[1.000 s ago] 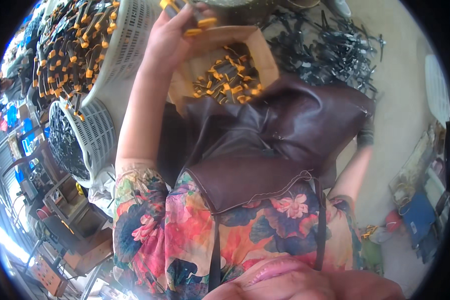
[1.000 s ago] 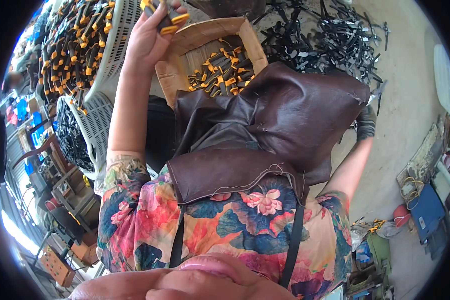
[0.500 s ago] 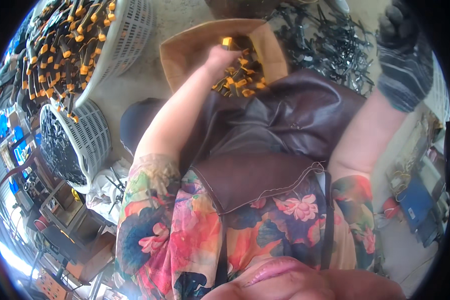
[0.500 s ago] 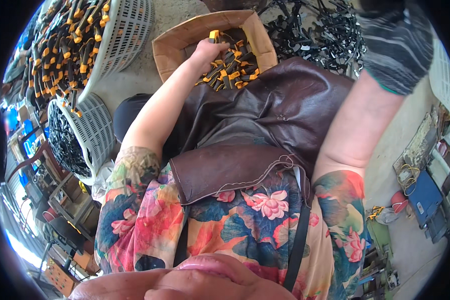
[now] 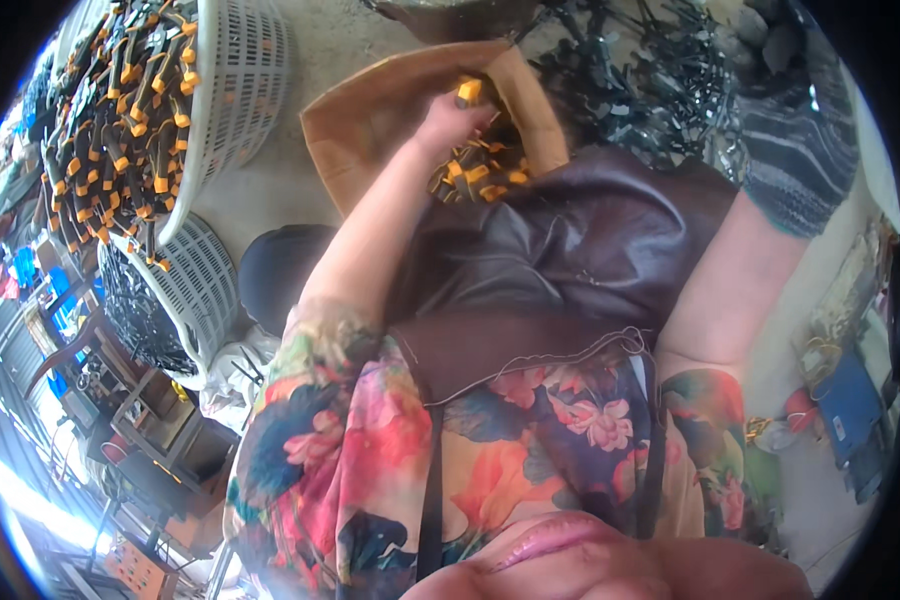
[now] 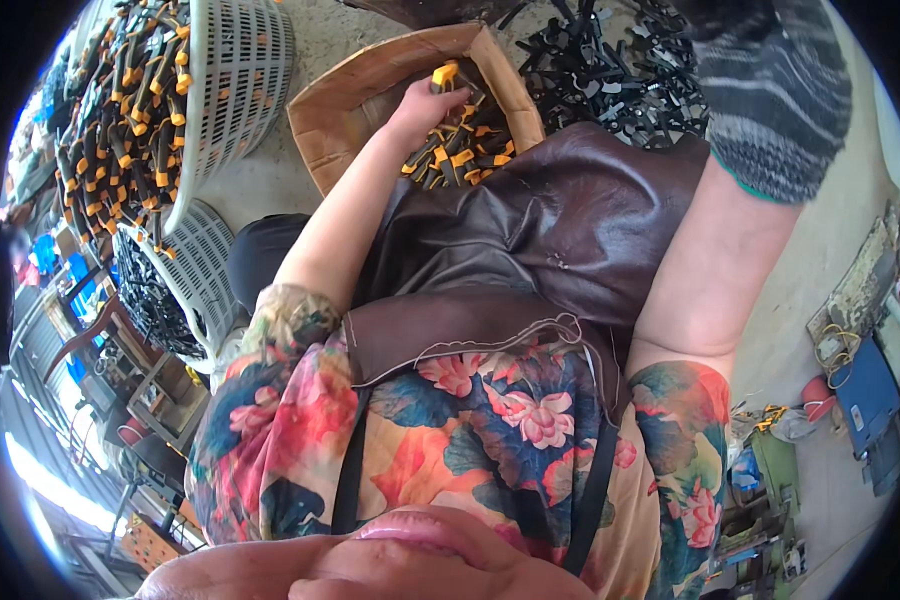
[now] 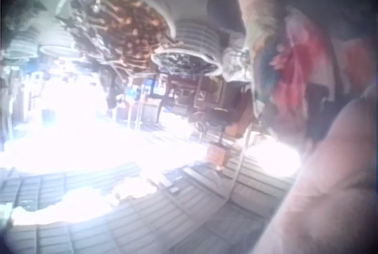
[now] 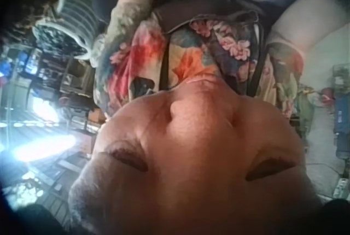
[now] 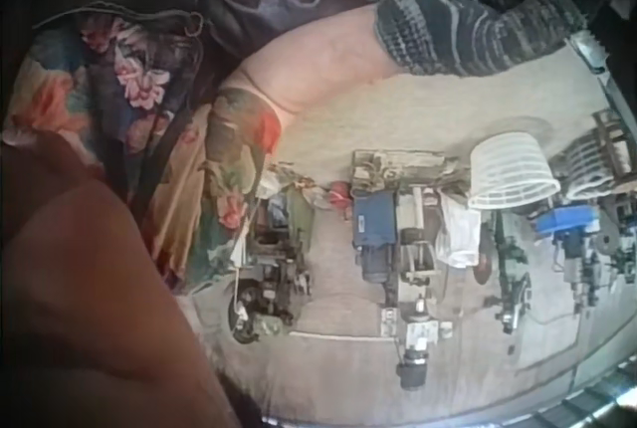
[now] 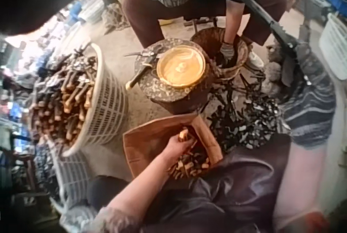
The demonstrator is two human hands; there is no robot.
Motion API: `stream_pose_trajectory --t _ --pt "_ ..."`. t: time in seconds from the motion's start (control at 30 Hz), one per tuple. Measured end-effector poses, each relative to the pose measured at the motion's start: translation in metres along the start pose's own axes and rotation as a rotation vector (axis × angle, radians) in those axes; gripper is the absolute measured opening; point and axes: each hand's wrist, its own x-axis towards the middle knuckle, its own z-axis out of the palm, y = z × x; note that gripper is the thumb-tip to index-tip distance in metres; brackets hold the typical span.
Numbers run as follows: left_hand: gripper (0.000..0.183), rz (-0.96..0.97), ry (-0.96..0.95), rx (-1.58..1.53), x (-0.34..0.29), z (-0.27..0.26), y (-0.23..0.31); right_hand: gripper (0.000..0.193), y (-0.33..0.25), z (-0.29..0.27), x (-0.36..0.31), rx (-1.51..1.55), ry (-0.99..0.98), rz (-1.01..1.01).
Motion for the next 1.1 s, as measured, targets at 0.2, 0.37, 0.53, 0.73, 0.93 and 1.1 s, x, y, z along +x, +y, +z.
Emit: stream_pose_trajectory --t 0.2,0.37,0.53,0.73,0.93,1.1 --pt "0.016 -0.015 0.181 -0.511 -0.058 -0.037 -0.007 0.026 0.007 0.018 0.006 -0.061 -0.087 -0.058" --pt "0.014 -0.108 0.113 -0.783 -0.086 -0.025 0.029 0.028 -0.008 0.023 -0.002 -0.163 -0.053 0.041" --pt "0.02 0.32 -0.054 -0.568 -0.126 -0.068 0.104 0.036 0.016 0.019 0.001 -0.42 -0.138 0.146" --pt "0.018 0.489 0.113 -0.543 -0.132 -0.093 0.129 0.029 0.04 0.033 0.003 -0.544 -0.19 0.01" --pt "0.042 0.174 0.09 -0.114 -0.046 -0.016 0.052 0.031 0.03 0.037 0.002 -0.486 -0.109 0.053" --pt "0.046 0.029 0.337 0.139 0.015 0.013 -0.008 0.033 0.031 0.042 0.003 -0.602 -0.085 0.034"
